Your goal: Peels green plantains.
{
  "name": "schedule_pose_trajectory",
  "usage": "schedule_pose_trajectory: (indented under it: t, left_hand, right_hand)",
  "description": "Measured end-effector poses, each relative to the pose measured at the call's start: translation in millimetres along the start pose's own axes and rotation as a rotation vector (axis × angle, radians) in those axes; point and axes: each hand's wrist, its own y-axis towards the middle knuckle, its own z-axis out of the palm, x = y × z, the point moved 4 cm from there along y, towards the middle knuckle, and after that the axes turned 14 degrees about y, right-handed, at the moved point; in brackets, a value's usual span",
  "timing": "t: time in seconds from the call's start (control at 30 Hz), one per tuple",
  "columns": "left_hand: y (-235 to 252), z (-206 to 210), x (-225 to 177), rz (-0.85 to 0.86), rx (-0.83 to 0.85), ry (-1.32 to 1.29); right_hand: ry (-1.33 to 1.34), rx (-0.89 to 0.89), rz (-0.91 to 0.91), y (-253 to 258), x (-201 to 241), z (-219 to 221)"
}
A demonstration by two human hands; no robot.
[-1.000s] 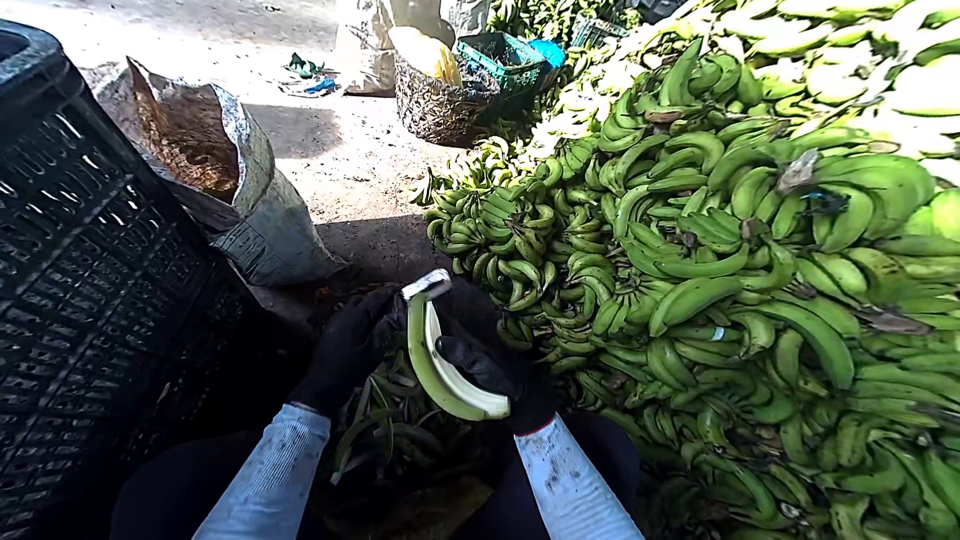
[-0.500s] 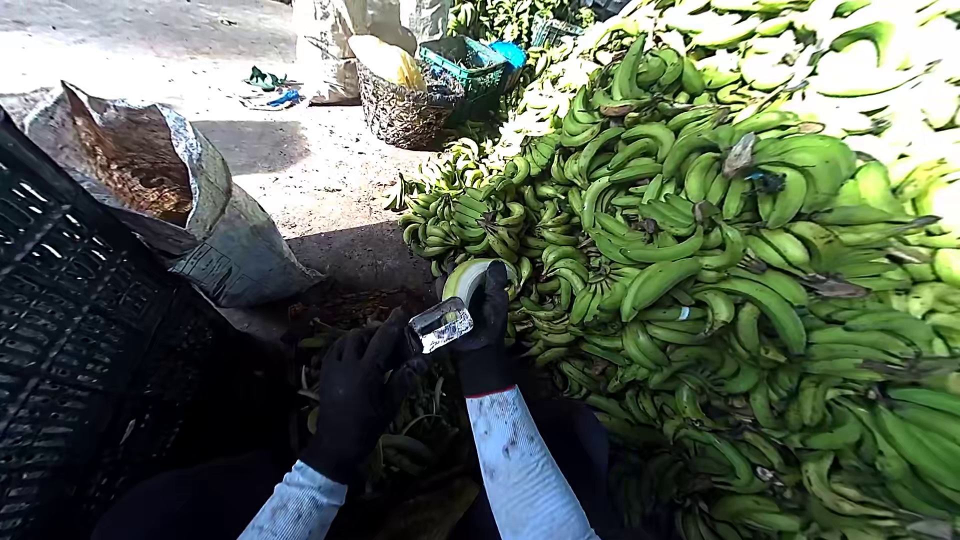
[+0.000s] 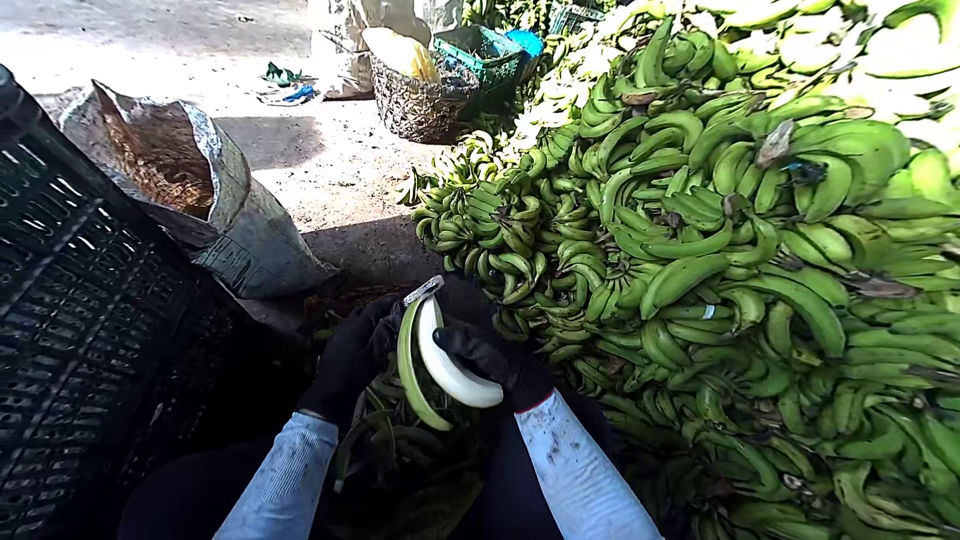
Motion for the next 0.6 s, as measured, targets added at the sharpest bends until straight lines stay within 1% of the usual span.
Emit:
schedule_pose_trajectory:
  t: [0.07, 0.13, 0.17, 0.23, 0.27, 0.3, 0.33, 0.43, 0.5, 0.57, 0.6]
  left_hand:
    - [2, -3, 3, -0.121, 0.093, 0.062]
    - [2, -4, 3, -0.15, 0.079, 0.081]
    - [0, -3, 1, -0.119, 0.056, 0.074]
    - [-4, 2, -6, 0.021, -0.023, 0.03]
    - [-8, 7, -12, 0.102, -0.061, 0.01]
    - [-12, 10, -21, 0.186, -0.096, 0.001]
    - [-16, 14, -28, 0.26, -0.127, 0.01]
    - [-28, 21, -44, 0.386, -0.265, 0.064]
    - [-34, 20, -48, 0.392, -0.333, 0.107]
    - [-35, 19, -47, 0.37, -0.371, 0.127]
    - [-35, 19, -46, 0.352, -0.36, 0.126]
  right_hand:
    - [0.004, 0.018, 0.033, -1, -6, -1]
    - [0.095, -0.062, -0.041, 3, -11, -10]
    - [0.214, -0.125, -0.113, 7, -13, -15]
    - [0.532, -0.239, -0.272, 17, -12, -24]
    - [0.665, -0.268, -0.356, 20, -10, -28]
    - [0.778, -0.255, -0.428, 22, -7, -33]
    - [0.876, -0.199, -0.483, 24, -6, -37]
    - [1.182, 0.08, -0.53, 35, -10, -45]
    - [1.323, 0.11, -0.567, 40, -16, -48]
    - [1.366, 0.094, -0.611, 40, -16, -47]
    - [1.362, 0.071, -0.612, 39, -15, -44]
